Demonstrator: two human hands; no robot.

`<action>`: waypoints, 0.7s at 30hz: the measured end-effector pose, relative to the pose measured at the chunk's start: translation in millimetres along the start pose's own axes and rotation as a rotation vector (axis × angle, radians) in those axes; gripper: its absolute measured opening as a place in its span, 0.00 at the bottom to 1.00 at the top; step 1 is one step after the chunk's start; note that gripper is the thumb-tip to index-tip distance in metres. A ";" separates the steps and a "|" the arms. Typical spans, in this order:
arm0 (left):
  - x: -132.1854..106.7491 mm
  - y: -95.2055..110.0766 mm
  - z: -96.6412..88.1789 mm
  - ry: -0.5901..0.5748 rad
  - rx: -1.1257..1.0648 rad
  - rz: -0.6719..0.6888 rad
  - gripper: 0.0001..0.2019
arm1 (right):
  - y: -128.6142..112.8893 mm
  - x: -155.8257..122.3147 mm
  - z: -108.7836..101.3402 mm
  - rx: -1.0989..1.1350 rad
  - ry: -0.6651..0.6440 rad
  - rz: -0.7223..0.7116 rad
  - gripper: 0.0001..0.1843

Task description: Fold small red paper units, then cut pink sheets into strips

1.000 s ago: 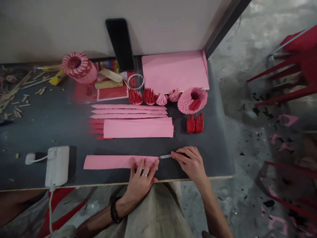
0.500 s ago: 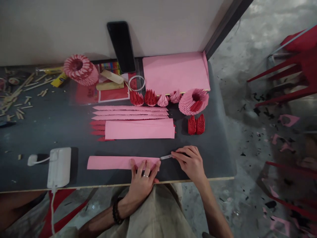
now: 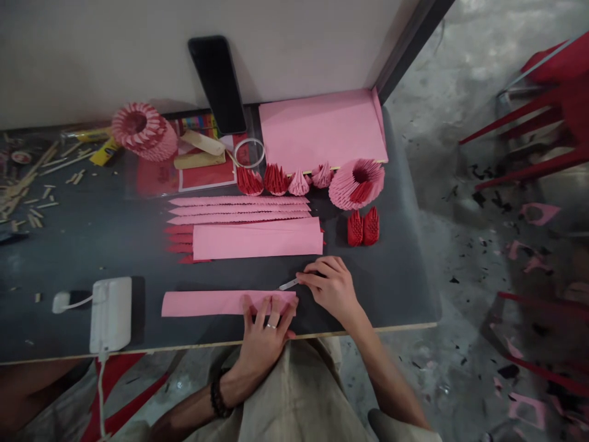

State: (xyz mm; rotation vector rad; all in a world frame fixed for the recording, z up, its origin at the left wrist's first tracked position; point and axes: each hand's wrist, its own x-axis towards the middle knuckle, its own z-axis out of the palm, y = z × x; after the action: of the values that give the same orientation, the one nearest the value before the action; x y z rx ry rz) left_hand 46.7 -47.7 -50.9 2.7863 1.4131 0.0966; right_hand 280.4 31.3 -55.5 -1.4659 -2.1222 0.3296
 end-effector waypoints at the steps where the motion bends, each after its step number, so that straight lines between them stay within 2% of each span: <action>1: -0.1 -1.0 -1.1 0.001 0.015 0.009 0.32 | -2.2 3.4 2.0 -0.001 -0.012 -0.018 0.08; 6: -8.0 -13.0 -10.4 0.048 -0.084 0.011 0.31 | -5.2 6.8 0.4 -0.032 -0.064 -0.056 0.09; 9: -17.3 -22.3 -16.2 0.104 -0.129 -0.121 0.32 | -4.1 1.9 -3.5 -0.037 -0.066 -0.057 0.11; 13: -25.9 -29.5 -17.6 0.096 -0.095 -0.260 0.29 | -5.0 -4.4 -5.7 -0.059 -0.079 -0.042 0.13; 17: -26.9 -28.3 -10.1 0.067 -0.116 -0.243 0.29 | -1.9 -10.8 -10.2 -0.058 -0.067 -0.035 0.11; 21: -22.3 -21.2 -2.9 0.062 -0.121 -0.148 0.31 | 7.8 -21.8 -20.8 -0.072 -0.086 -0.019 0.12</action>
State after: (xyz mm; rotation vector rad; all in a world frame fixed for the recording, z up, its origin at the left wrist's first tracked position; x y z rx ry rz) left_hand 16.3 -53.2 -50.0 2.5946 1.5649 0.2587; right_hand 303.9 12.1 -48.3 -1.4963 -2.2358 0.3172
